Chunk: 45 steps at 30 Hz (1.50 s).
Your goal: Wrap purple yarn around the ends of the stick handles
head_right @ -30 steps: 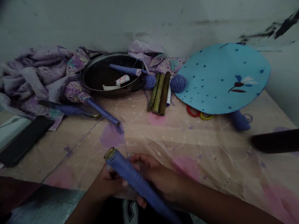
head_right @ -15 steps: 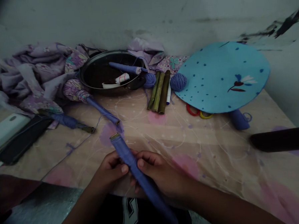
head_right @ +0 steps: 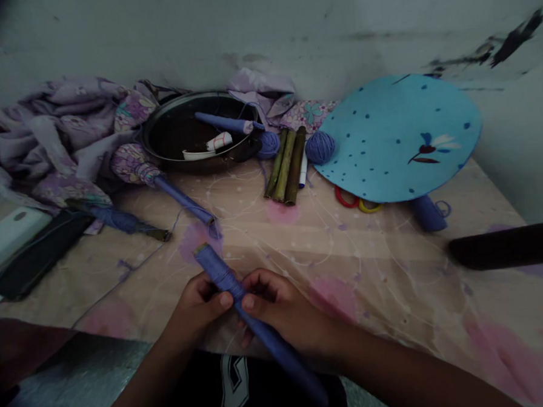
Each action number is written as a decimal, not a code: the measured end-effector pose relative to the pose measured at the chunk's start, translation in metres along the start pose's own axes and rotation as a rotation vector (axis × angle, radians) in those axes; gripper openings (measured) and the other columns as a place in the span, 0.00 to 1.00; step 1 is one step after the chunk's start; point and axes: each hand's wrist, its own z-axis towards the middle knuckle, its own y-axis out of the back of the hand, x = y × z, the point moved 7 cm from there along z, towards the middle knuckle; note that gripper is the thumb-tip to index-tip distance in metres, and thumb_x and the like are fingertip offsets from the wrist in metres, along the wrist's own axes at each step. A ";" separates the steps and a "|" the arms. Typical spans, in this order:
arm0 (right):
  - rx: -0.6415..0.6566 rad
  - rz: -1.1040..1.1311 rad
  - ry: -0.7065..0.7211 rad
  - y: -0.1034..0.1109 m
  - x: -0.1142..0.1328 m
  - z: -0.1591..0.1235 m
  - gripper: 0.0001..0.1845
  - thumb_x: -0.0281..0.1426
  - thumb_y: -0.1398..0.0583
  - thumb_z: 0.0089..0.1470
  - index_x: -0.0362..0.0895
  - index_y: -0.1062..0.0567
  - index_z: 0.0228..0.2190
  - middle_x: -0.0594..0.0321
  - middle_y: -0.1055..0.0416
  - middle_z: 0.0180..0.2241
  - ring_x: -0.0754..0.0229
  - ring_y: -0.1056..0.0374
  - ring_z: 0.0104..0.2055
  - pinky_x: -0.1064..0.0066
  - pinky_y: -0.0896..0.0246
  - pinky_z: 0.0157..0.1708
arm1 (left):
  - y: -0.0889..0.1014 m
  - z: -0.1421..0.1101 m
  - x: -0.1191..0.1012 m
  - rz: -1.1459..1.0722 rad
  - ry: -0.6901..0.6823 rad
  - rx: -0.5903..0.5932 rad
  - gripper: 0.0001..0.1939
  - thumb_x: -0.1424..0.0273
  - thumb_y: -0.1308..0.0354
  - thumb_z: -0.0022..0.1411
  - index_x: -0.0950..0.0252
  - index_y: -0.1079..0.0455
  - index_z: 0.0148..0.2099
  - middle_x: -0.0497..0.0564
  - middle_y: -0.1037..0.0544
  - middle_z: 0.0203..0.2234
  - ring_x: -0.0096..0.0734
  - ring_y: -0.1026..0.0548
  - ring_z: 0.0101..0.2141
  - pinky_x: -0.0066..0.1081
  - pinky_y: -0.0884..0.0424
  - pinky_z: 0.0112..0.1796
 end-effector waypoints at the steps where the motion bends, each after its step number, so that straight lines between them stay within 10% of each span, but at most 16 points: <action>1: -0.015 0.001 0.007 0.002 -0.001 0.001 0.15 0.40 0.37 0.51 0.42 0.32 0.34 0.65 0.30 0.25 0.67 0.32 0.23 0.74 0.34 0.26 | -0.003 0.000 0.001 -0.025 -0.004 0.037 0.15 0.62 0.35 0.51 0.68 0.32 0.34 0.46 0.27 0.21 0.24 0.28 0.20 0.25 0.32 0.24; 7: -0.011 0.001 0.000 0.004 -0.007 0.005 0.21 0.44 0.44 0.57 0.37 0.28 0.30 0.60 0.28 0.23 0.68 0.33 0.22 0.78 0.37 0.23 | -0.012 -0.003 0.001 -0.066 -0.021 0.139 0.13 0.64 0.40 0.57 0.68 0.32 0.39 0.46 0.29 0.20 0.27 0.26 0.20 0.27 0.30 0.24; 15: 0.078 0.048 -0.045 -0.003 -0.008 0.002 0.18 0.41 0.37 0.50 0.44 0.34 0.36 0.66 0.32 0.26 0.68 0.34 0.22 0.76 0.36 0.23 | 0.007 -0.003 -0.003 0.146 -0.044 -0.133 0.17 0.60 0.34 0.47 0.68 0.33 0.31 0.46 0.26 0.21 0.25 0.28 0.22 0.23 0.33 0.24; 26: 0.034 0.051 -0.046 -0.004 -0.016 0.005 0.23 0.49 0.46 0.56 0.40 0.30 0.30 0.64 0.33 0.23 0.68 0.35 0.23 0.74 0.36 0.26 | -0.013 -0.010 0.011 -0.125 0.047 0.195 0.20 0.62 0.44 0.61 0.67 0.40 0.51 0.47 0.26 0.21 0.33 0.23 0.22 0.31 0.26 0.24; 36: 0.098 0.067 0.004 -0.004 -0.010 0.005 0.22 0.36 0.31 0.41 0.43 0.35 0.34 0.67 0.33 0.28 0.68 0.35 0.23 0.75 0.34 0.23 | 0.003 -0.004 -0.002 0.168 -0.025 -0.054 0.17 0.59 0.35 0.50 0.68 0.34 0.32 0.46 0.28 0.22 0.24 0.29 0.24 0.22 0.34 0.25; 45: 0.108 0.132 -0.012 -0.005 -0.011 0.005 0.19 0.43 0.40 0.54 0.38 0.29 0.35 0.61 0.31 0.28 0.67 0.32 0.25 0.76 0.33 0.24 | -0.004 -0.007 0.001 0.072 0.001 0.118 0.18 0.61 0.41 0.57 0.67 0.34 0.46 0.46 0.28 0.21 0.25 0.28 0.23 0.26 0.32 0.27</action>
